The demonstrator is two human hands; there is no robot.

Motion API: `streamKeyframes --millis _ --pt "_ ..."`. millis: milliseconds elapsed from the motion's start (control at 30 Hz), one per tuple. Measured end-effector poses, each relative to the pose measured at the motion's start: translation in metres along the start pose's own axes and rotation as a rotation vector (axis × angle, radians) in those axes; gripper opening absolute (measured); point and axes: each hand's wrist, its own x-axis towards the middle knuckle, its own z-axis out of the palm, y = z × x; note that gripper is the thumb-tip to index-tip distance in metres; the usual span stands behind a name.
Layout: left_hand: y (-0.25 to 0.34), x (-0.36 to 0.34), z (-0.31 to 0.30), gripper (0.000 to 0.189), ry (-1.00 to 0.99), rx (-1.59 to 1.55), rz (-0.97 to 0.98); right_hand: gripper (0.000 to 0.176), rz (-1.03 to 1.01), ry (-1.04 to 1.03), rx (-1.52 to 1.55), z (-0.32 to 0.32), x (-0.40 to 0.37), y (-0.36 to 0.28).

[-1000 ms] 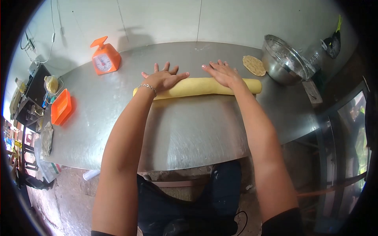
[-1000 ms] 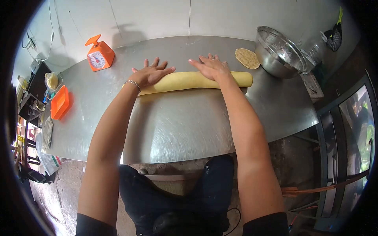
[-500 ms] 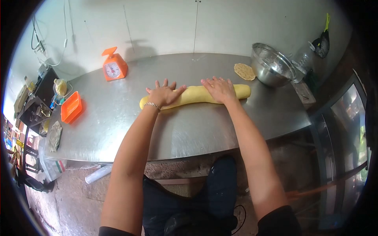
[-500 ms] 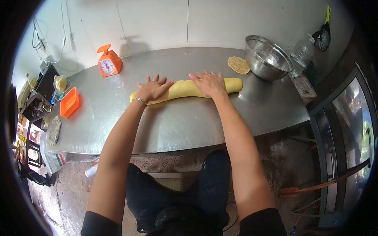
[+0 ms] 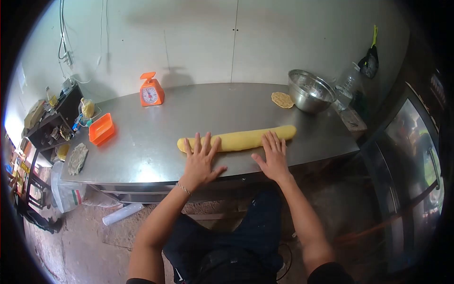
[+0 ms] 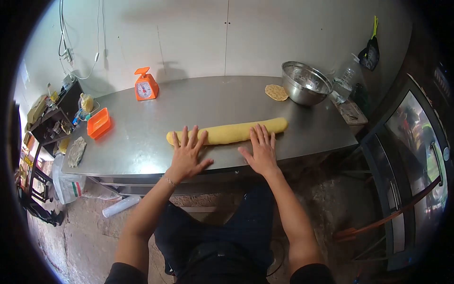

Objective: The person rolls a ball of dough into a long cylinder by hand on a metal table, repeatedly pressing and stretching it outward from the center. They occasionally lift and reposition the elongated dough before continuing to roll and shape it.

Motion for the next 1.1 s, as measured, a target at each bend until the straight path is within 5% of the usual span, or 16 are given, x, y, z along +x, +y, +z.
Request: streamKeyframes --millis 233,467,567,1100 --pt "0.049 -0.025 -0.01 0.114 -0.013 -0.308 0.179 0.09 -0.192 -0.027 0.124 -0.022 -0.012 -0.048" --pt "0.042 0.047 0.04 0.115 0.19 -0.277 0.033 0.096 -0.182 -0.014 0.205 0.051 0.055 -0.064" --pt "0.017 0.093 0.052 0.113 0.213 -0.204 -0.014 0.097 -0.17 -0.027 0.014 0.07 0.107 -0.051" --pt "-0.078 0.271 0.081 0.12 -0.446 -0.397 -0.38 0.102 0.208 -0.512 0.006 0.127 0.284 -0.016"
